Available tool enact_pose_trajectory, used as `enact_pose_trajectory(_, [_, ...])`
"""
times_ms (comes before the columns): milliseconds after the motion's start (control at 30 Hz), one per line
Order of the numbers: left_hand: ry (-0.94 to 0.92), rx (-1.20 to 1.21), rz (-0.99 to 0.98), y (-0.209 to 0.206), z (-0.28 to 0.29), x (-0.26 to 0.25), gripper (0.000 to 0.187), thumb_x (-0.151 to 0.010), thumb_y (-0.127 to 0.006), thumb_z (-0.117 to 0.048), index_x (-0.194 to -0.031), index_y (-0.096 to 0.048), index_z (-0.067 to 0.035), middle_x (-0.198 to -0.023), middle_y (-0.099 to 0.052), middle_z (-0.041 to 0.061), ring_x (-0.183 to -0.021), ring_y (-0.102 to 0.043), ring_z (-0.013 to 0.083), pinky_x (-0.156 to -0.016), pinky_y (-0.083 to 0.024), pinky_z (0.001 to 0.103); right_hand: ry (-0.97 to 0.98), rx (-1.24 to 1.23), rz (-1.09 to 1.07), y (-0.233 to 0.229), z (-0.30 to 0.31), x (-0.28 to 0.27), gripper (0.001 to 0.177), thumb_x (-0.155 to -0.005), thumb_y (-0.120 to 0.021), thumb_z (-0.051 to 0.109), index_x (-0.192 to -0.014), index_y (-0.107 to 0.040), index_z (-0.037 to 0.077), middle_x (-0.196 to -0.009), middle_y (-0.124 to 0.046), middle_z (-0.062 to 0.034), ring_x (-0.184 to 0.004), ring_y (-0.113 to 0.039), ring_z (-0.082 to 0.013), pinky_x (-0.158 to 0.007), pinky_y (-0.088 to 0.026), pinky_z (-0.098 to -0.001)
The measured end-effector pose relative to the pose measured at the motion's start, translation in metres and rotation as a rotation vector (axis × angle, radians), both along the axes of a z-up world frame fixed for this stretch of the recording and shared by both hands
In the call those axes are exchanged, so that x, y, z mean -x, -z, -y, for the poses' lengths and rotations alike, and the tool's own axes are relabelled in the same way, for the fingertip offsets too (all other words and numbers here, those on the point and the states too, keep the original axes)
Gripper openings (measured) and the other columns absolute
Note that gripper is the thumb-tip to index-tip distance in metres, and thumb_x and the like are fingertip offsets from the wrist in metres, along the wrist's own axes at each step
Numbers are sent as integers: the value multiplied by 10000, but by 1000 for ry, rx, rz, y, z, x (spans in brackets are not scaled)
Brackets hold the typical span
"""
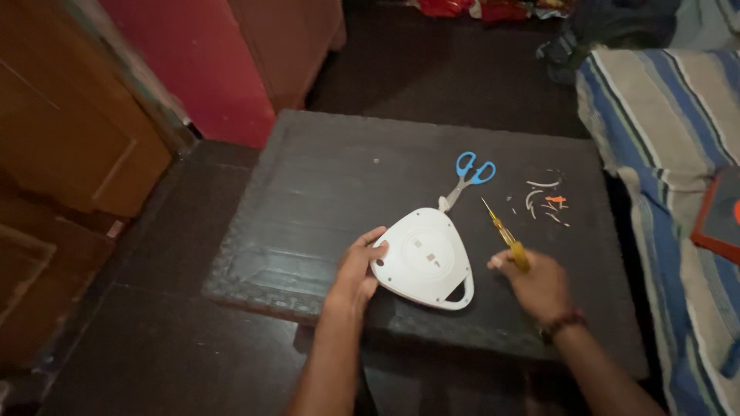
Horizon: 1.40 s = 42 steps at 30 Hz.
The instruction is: The person uses a screwdriver to tighten screws on the underside of a white plastic device. They rotate the device to access different screw locations and continue tightening until the screws are secure.
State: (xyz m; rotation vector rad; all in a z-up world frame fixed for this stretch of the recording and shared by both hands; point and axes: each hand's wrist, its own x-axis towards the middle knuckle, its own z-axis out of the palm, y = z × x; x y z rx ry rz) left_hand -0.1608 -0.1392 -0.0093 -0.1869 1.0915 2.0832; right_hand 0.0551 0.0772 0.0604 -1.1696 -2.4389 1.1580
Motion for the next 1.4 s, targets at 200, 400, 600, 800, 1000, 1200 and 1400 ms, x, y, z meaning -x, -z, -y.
enact_pose_trajectory(200, [144,35,-88,-9,-1,-12,445,-875,-574,115,-1316,-562,61,-1299,-651,225,-1170,-643,296,-992,-548,360,9,94,-55,25,35,-54,298,-911,-734,379,-1031,-837,127,-1050,-828,-72,-884,-737,-115,-796,-541,-301])
enact_pose_trajectory(400, [130,-75,-83,-27,4,-17,469,-847,-571,121,-1310,-543,54,-1330,-641,203,-1218,-633,292,-1054,-530,374,125,735,-202,52,53,-37,325,-918,-722,256,-1181,-756,67,-604,-439,35,-428,-318,-60,-383,-247,-245])
enact_pose_trajectory(600, [222,-7,-114,-45,-5,-34,543,-879,-614,-82,-1405,-522,16,-1272,-644,189,-1177,-637,280,-992,-533,403,215,747,-369,35,14,-24,300,-950,-689,244,-1135,-734,12,-605,-453,53,-448,-340,-50,-394,-256,-238])
enact_pose_trajectory(800, [484,393,-350,-52,-44,-73,534,-862,-711,-283,-1321,-618,-25,-1173,-722,135,-1046,-699,220,-883,-560,364,165,429,-324,39,-14,-19,187,-945,-707,187,-994,-772,18,-796,-675,-10,-678,-558,-92,-579,-433,-263])
enact_pose_trajectory(1000, [469,446,-405,-36,-67,-90,457,-864,-742,-296,-1198,-691,12,-1044,-775,144,-884,-750,205,-794,-595,332,109,301,-181,40,-19,-9,177,-913,-747,187,-997,-768,33,-824,-720,-43,-705,-605,-115,-624,-483,-296])
enact_pose_trajectory(1200, [346,298,-170,-16,-80,-81,403,-938,-687,-231,-1202,-685,75,-1058,-760,161,-882,-732,219,-779,-586,354,83,215,-336,23,-23,-4,185,-893,-763,179,-1018,-785,44,-926,-774,-1,-803,-693,-64,-717,-540,-234])
enact_pose_trajectory(1400, [301,218,-113,-4,-90,-83,416,-945,-685,-197,-1225,-659,110,-1060,-742,187,-897,-724,250,-790,-591,387,55,327,-398,8,-32,-4,135,-941,-749,106,-1048,-783,31,-939,-766,-54,-770,-663,-72,-679,-525,-222])
